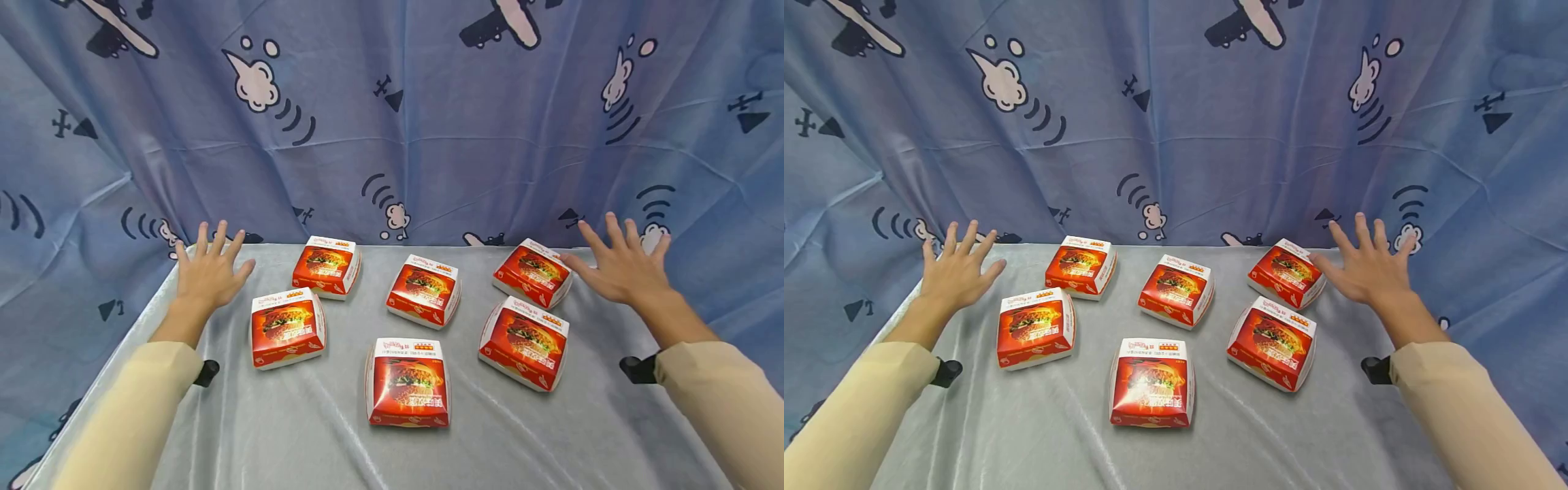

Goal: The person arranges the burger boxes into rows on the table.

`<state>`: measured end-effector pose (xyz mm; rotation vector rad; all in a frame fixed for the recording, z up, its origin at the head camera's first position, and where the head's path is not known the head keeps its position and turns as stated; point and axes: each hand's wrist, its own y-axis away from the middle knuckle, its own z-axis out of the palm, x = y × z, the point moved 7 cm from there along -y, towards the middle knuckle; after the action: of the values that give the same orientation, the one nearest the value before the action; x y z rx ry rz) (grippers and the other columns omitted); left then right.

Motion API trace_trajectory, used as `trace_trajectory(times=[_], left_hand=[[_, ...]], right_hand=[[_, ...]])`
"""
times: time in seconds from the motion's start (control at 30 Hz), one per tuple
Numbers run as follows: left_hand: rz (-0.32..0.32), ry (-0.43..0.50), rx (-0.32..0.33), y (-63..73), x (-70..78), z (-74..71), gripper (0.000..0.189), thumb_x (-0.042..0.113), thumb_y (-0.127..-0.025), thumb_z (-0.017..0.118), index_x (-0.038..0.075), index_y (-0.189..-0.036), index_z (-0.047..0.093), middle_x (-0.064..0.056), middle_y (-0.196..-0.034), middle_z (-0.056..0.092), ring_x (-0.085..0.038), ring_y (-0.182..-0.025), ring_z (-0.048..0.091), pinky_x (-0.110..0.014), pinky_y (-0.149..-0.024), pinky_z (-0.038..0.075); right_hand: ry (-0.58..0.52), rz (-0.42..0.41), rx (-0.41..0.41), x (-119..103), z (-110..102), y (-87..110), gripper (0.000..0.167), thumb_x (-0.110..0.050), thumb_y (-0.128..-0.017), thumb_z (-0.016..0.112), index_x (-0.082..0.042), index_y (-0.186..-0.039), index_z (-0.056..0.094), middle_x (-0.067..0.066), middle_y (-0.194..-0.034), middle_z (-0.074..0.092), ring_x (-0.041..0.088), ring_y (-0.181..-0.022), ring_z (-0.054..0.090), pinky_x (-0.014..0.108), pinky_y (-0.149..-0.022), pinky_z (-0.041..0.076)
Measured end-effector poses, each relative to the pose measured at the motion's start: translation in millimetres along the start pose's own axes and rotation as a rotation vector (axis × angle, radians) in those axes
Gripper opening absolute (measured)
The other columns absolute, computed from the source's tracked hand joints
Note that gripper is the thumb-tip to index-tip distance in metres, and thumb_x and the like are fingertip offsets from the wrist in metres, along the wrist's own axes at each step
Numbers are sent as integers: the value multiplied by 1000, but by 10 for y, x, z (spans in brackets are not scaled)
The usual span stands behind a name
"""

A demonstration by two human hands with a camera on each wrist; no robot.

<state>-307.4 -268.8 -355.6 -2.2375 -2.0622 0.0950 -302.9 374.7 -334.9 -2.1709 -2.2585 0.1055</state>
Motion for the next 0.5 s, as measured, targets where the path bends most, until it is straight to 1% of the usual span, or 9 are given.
trace_trajectory(times=[0.13, 0.33, 0.5], left_hand=[[19, -3, -3, -31, 111, -15, 68, 46, -103, 40, 9, -157, 25, -22, -164, 7, -45, -149, -4, -74, -109, -1], [40, 30, -5, -81, 272, -29, 69, 46, -102, 43, 10, -158, 26, -21, -164, 7, -44, -150, -3, -73, -110, -2], [45, 62, -35, -115, 396, -4, 70, 49, -102, 40, 12, -159, 23, -20, -165, 6, -44, -150, -3, -72, -111, -3]], right_hand=[[0, -18, -6, -111, -23, -13, 90, -71, -95, 28, -14, -160, 5, 31, -160, -8, 58, -142, -5, 77, -98, -20], [-17, -43, -28, -289, -47, -62, 90, -71, -95, 31, -14, -160, 6, 32, -159, -7, 58, -143, -4, 78, -98, -18], [-63, -60, -52, -425, -51, -99, 90, -71, -95, 29, -15, -161, 4, 31, -160, -10, 59, -142, -3, 79, -99, -14]])
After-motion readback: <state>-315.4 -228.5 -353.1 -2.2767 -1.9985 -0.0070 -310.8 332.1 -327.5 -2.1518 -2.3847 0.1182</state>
